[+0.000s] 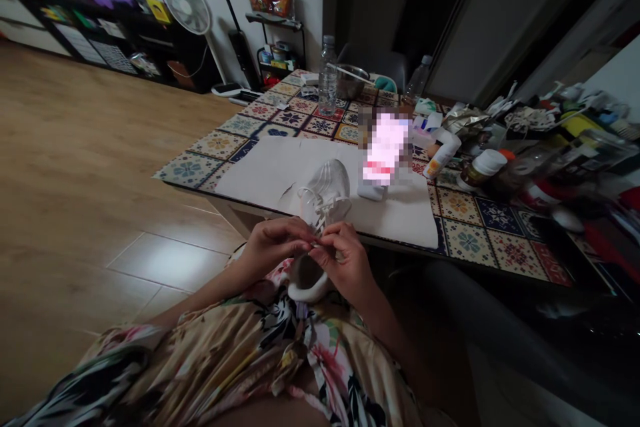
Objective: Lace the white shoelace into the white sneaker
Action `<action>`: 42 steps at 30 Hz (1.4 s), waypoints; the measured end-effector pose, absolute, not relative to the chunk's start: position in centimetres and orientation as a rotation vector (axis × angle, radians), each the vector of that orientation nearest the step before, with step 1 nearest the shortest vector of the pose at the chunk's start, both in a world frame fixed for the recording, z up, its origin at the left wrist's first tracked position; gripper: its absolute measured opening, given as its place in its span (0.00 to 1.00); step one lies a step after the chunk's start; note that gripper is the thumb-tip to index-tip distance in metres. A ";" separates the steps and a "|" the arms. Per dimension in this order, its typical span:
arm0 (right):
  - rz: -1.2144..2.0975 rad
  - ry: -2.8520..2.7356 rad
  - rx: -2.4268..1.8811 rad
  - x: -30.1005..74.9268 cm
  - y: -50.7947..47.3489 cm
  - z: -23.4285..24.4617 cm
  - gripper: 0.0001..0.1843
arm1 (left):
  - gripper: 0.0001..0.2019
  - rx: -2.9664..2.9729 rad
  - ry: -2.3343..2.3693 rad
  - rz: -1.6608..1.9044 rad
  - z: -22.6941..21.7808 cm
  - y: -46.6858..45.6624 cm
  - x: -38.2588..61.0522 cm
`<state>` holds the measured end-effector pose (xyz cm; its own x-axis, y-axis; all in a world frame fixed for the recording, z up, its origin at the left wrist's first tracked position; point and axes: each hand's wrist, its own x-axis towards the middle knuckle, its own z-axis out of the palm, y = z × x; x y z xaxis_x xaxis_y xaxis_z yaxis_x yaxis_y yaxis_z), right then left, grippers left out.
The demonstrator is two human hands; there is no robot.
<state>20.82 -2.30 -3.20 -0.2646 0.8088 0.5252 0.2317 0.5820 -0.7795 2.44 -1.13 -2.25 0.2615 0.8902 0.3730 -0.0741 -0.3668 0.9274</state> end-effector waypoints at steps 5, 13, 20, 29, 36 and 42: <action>0.422 -1.872 -0.837 20.7 -2.5 -2.9 0.02 | 0.13 1.402 0.851 1.227 -2.3 -1.1 2.7; -0.118 -1.996 -0.742 21.3 -2.7 -3.2 0.11 | 0.14 1.312 0.853 1.136 -2.0 -0.9 2.6; 0.172 -1.995 -0.558 21.3 -2.8 -2.1 0.05 | 0.14 1.208 0.873 1.244 -2.5 0.7 2.9; 0.483 -2.026 -0.465 21.5 -2.1 -1.7 0.08 | 0.12 1.431 0.963 1.357 -4.4 2.1 2.5; 0.215 -2.063 -0.721 22.0 -2.1 -2.0 0.02 | 0.09 1.671 0.847 1.436 -3.8 1.5 1.2; 0.301 -2.084 -0.721 21.9 -2.8 -1.5 0.08 | 0.09 2.021 0.567 1.149 -2.1 0.5 0.6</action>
<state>21.92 -2.78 -1.52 -0.4404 0.5954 0.6720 0.3806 0.8017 -0.4609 0.58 0.45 -2.08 0.5035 0.6733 0.5415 0.0199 -0.6356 0.7717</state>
